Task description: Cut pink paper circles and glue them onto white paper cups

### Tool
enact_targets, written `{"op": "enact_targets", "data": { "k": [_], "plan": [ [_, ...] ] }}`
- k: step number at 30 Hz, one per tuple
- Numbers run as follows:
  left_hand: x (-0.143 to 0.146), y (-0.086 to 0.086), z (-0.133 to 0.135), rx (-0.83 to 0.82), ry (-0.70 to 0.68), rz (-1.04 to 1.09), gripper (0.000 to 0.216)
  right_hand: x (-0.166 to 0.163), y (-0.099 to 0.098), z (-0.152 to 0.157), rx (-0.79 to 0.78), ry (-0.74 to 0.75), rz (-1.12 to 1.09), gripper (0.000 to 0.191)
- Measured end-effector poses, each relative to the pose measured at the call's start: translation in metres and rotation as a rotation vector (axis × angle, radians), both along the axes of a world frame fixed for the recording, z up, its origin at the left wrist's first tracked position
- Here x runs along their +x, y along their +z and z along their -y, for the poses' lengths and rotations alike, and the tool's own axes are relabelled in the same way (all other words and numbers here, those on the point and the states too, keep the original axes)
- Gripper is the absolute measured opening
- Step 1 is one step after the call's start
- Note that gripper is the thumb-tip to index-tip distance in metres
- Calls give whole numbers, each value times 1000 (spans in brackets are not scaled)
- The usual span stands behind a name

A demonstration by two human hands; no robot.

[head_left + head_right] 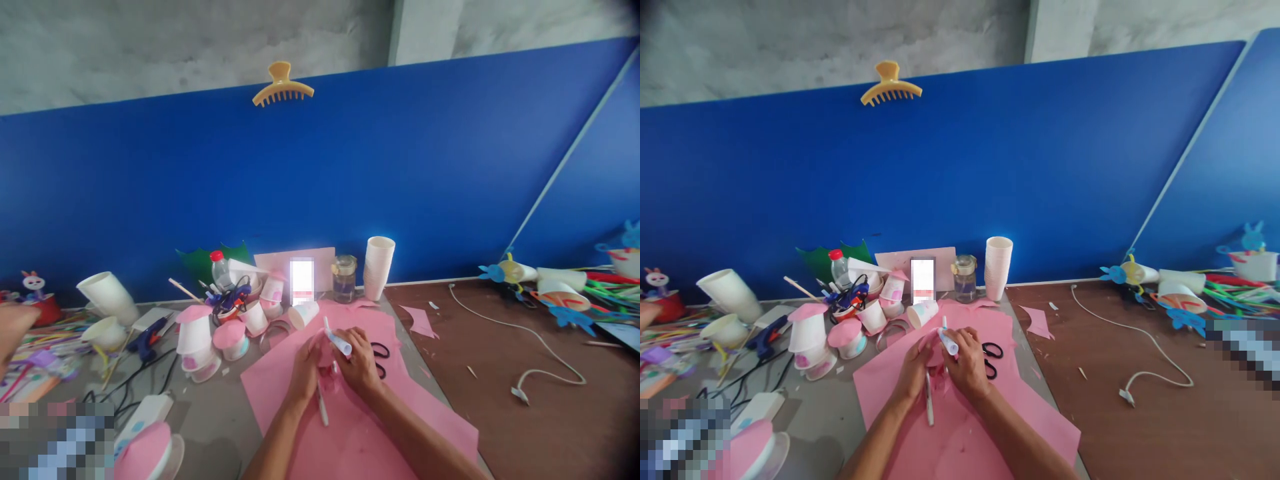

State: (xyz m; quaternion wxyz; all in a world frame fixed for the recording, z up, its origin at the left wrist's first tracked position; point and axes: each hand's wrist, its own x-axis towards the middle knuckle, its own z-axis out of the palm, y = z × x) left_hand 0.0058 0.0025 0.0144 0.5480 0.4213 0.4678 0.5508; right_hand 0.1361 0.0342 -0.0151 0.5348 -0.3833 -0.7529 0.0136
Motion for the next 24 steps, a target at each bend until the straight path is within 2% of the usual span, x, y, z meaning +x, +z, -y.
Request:
{"op": "enact_targets", "data": {
  "k": [4,10,12,16,21,24],
  "plan": [
    [1,4,4,-32,30,-14,39,8,4,-4,44,-107,-115,19],
    [-3,-2,1,18,39,-17,41,-3,13,11,66,116,-31,23],
    [-4,-6,-1,36,19,-32,40,-7,12,13,94,134,-20,25],
    [-3,-8,-2,-11,-26,-58,40,-6,6,7,110,71,4,26],
    [-1,-5,0,-16,-17,-100,38,6,3,-6,84,-106,-78,18],
    [-1,-2,1,-23,-2,-95,39,7,7,-2,97,-91,-100,19]
  ]
}}
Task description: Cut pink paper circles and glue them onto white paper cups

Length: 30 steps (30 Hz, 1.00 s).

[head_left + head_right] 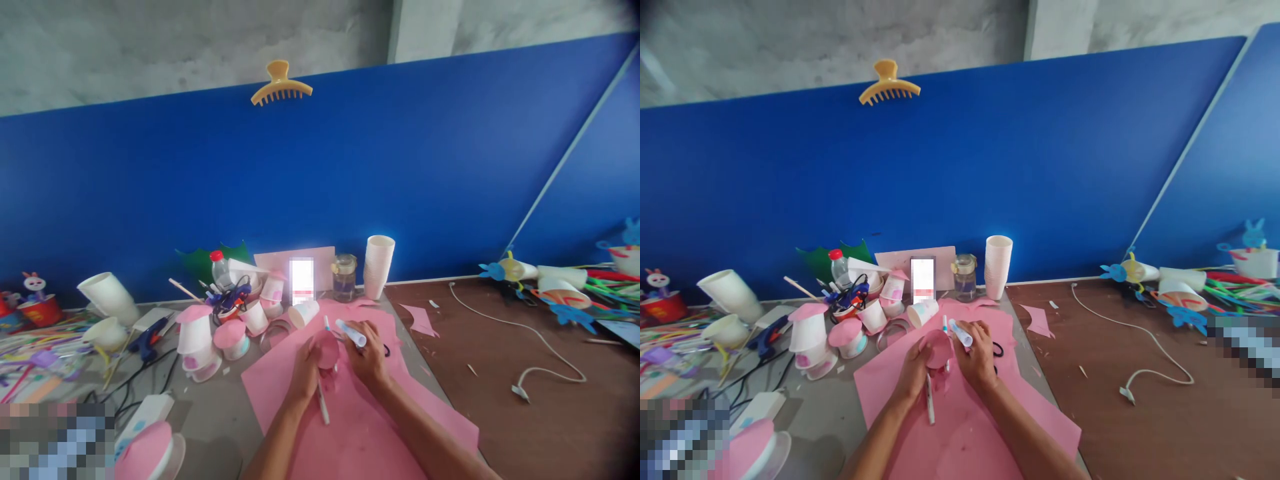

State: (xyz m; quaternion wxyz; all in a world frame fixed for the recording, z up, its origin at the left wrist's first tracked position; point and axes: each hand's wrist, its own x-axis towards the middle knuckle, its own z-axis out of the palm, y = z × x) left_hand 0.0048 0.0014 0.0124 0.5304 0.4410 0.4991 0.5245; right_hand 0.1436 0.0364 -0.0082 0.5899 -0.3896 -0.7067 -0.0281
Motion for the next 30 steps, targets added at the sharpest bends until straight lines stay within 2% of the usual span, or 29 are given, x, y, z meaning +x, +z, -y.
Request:
{"op": "enact_targets", "data": {
  "k": [4,6,11,17,19,24,27,30],
  "plan": [
    [-1,2,1,-1,-24,12,41,-10,7,13,44,177,95,26],
    [0,3,1,-11,-36,14,39,-14,9,16,72,206,130,28],
    [1,4,0,-41,-41,-20,36,-12,7,10,26,111,171,25],
    [3,-1,1,-104,-59,38,42,0,1,-1,15,-33,85,22],
    [2,-2,1,-85,-57,29,40,-1,3,3,16,-4,69,22],
    [-1,-4,-1,-21,-68,-16,39,-12,10,16,48,188,117,26],
    [-2,-5,-2,-28,-84,-25,38,-15,9,16,34,174,137,26],
    [-1,-6,-3,-33,-81,-42,38,-12,6,9,-5,98,151,21]
  ]
}}
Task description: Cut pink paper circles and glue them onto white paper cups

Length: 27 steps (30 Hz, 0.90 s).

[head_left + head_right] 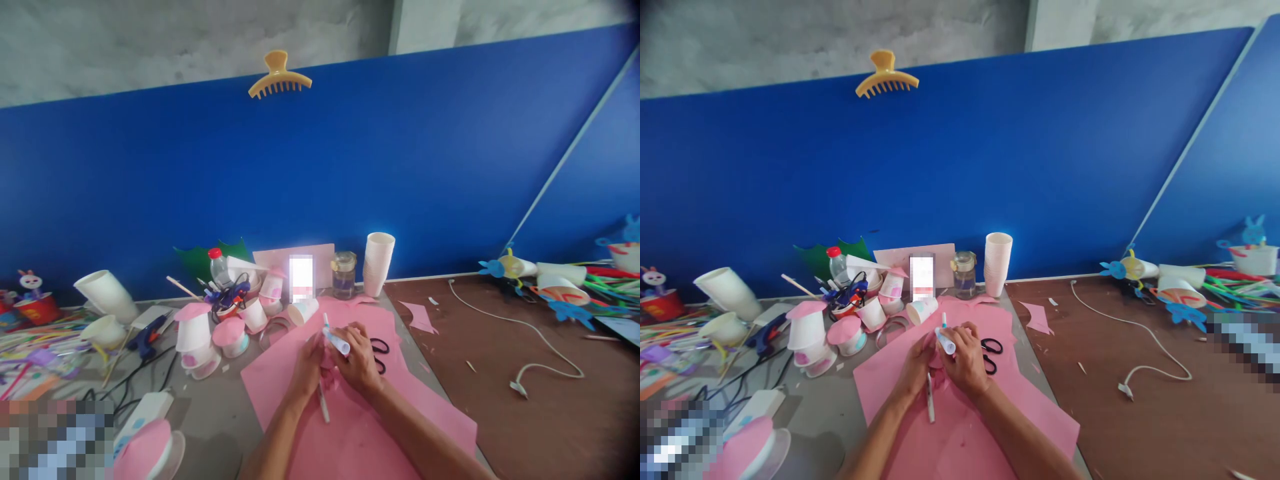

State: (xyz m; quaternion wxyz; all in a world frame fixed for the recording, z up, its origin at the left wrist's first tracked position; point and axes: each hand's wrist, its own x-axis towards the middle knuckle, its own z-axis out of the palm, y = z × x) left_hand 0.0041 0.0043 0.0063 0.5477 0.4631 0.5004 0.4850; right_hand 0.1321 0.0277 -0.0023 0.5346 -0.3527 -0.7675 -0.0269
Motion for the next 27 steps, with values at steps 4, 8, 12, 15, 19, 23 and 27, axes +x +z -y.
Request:
{"op": "enact_targets", "data": {
  "k": [4,8,12,15,19,23,27],
  "plan": [
    [2,-1,1,-24,-12,24,42,10,-5,-10,-8,-155,-78,15],
    [1,1,2,-15,-44,15,38,11,-2,-4,-7,-92,-68,17],
    [0,0,1,42,-5,10,27,-1,5,11,6,70,-19,22],
    [-1,-1,0,35,-14,41,25,-6,6,13,9,100,-3,24],
    [2,2,2,12,-29,18,27,-1,1,3,-6,23,24,23],
    [5,2,3,-41,-35,24,39,11,-3,-9,4,-136,-38,19],
    [4,-3,2,-29,-22,12,34,12,-2,-5,8,-115,-45,20]
  ]
}}
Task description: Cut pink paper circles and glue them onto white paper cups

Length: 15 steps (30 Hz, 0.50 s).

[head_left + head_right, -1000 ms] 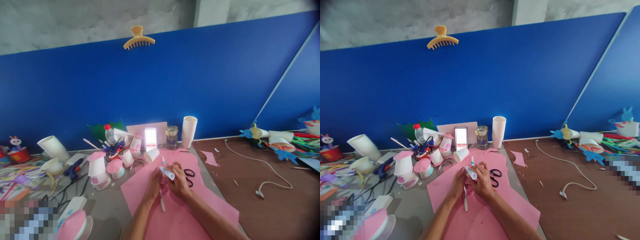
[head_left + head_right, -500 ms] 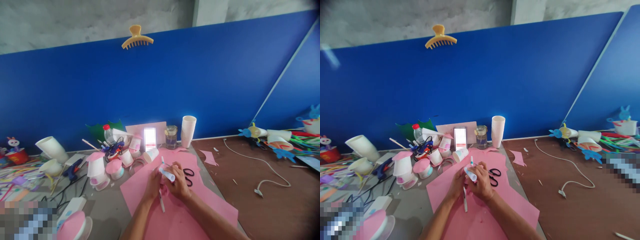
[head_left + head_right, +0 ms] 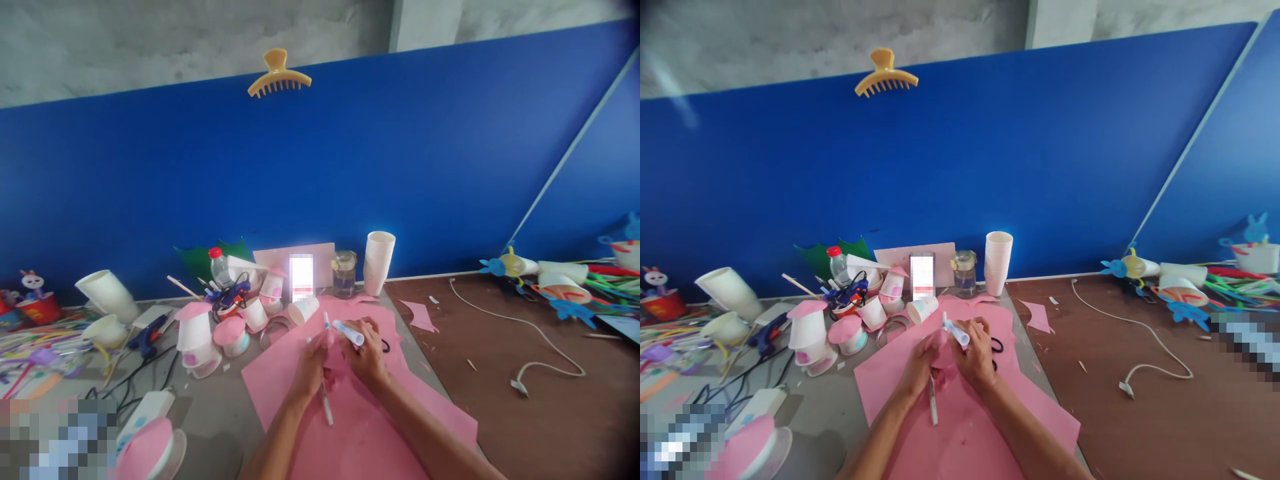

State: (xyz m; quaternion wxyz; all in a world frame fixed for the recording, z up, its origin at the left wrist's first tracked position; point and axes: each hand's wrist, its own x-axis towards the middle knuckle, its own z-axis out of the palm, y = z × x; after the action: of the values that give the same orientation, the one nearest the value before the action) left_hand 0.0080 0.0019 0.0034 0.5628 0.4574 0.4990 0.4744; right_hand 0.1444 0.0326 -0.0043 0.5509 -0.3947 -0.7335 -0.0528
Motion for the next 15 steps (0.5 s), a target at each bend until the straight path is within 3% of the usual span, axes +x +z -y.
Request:
{"op": "enact_targets", "data": {
  "k": [8,15],
  "plan": [
    [-3,-4,-2,71,-3,17,20,-19,8,20,-6,226,51,25],
    [1,8,3,26,-43,19,29,-6,-4,-3,-26,15,-2,19]
  ]
}}
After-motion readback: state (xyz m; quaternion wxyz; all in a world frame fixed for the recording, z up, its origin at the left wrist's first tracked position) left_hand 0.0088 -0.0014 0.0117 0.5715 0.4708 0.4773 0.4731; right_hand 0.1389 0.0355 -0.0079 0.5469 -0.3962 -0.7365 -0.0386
